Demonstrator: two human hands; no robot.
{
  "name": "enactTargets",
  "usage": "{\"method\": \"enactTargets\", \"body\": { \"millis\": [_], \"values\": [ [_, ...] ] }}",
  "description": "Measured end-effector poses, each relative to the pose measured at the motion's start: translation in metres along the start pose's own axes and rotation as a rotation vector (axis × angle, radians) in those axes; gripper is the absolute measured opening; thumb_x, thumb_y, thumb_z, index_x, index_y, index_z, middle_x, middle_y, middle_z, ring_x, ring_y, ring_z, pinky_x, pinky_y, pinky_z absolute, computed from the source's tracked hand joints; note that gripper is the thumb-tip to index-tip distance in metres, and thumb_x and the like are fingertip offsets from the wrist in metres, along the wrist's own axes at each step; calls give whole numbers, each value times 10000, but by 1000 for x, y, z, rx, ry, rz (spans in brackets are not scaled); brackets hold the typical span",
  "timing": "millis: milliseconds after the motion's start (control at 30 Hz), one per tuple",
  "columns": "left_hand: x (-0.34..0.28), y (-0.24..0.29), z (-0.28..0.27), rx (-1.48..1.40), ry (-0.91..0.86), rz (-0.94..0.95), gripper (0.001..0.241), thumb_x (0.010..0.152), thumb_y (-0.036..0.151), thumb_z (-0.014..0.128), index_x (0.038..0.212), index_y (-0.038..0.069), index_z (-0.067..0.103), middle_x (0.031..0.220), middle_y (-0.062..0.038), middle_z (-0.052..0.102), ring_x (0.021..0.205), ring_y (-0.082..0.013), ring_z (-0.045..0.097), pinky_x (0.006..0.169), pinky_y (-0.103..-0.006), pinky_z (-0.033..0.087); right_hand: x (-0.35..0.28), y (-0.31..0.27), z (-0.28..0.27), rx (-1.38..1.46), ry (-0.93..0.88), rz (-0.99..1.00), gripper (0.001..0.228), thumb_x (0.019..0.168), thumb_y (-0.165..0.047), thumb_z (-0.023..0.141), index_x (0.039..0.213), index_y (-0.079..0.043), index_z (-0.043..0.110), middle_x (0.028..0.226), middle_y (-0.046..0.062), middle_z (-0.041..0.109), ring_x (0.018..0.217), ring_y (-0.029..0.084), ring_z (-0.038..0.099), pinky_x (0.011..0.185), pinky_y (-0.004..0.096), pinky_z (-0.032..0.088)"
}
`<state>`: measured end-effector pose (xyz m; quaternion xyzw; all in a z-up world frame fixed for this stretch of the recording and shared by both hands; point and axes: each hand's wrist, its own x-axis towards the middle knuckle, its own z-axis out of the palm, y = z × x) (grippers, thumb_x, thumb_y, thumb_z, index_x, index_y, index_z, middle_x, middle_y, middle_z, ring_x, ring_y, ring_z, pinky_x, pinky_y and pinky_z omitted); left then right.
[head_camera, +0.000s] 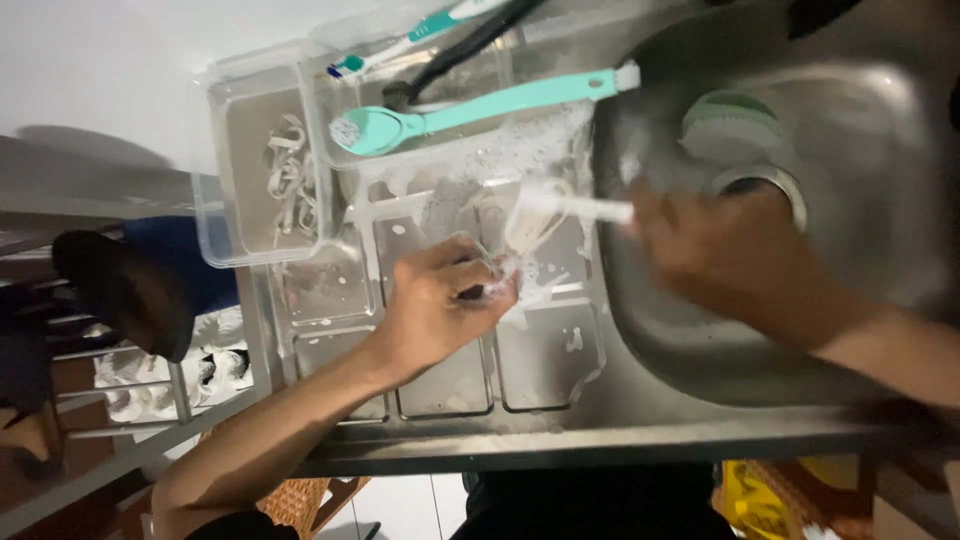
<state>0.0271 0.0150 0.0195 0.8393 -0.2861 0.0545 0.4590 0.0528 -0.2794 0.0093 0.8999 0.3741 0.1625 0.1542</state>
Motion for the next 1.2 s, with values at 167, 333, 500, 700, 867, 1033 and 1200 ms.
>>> {"method": "enactTargets", "body": {
  "millis": [167, 333, 500, 700, 867, 1033, 1200],
  "values": [
    [-1, 0, -3, -28, -37, -38, 58, 842, -34, 800, 836, 3, 757, 767, -89, 659, 529, -88, 502, 396, -208, 381, -4, -1, -3, 439, -34, -90, 220, 994, -192, 571, 1137, -88, 701, 718, 24, 673, 384, 118, 517, 317, 298, 323],
    [1, 5, -1, -60, -62, -50, 44, 882, -13, 774, 846, -26, 753, 764, -117, 700, 569, -120, 575, 364, -187, 435, -5, -4, -26, 237, -168, -42, 432, 1119, -265, 450, 1389, 19, 631, 627, 16, 702, 289, 73, 573, 227, 220, 425],
    [0, 6, -2, -28, -65, -63, 41, 880, -1, 783, 849, -20, 763, 750, -109, 682, 530, -103, 544, 355, -176, 419, -14, -17, -11, 282, -10, -4, 369, 1063, -386, 570, 1172, -84, 752, 566, -18, 578, 360, 140, 470, 336, 330, 307],
    [-9, -4, 3, -71, -69, -64, 79, 846, -55, 805, 886, -9, 753, 799, -79, 653, 564, -90, 501, 383, -180, 395, -18, -28, -7, 582, -66, 7, 244, 1062, -268, 530, 871, -149, 622, 504, -31, 456, 320, 147, 334, 268, 385, 274],
    [-3, 1, 1, -33, -44, -31, 57, 855, -8, 807, 859, -8, 750, 779, -90, 650, 550, -100, 495, 399, -213, 364, -15, -26, -3, 581, -47, -9, 138, 1033, -238, 611, 971, -172, 715, 523, -11, 536, 368, 187, 474, 331, 368, 320],
    [-4, 0, 0, -22, -68, -40, 50, 864, 3, 799, 865, -8, 750, 767, -85, 647, 550, -98, 506, 386, -202, 379, -3, -11, -17, 788, -17, -149, 136, 1025, -26, 589, 942, -59, 692, 564, -42, 591, 353, 95, 470, 300, 262, 236],
    [-2, 3, -2, -44, -75, -31, 56, 869, -36, 791, 900, -10, 752, 776, -79, 643, 575, -107, 501, 404, -213, 395, -1, -19, -24, 628, 11, -86, 241, 1055, -205, 603, 1050, 4, 724, 486, -52, 478, 335, 94, 321, 317, 295, 195]
  ]
}}
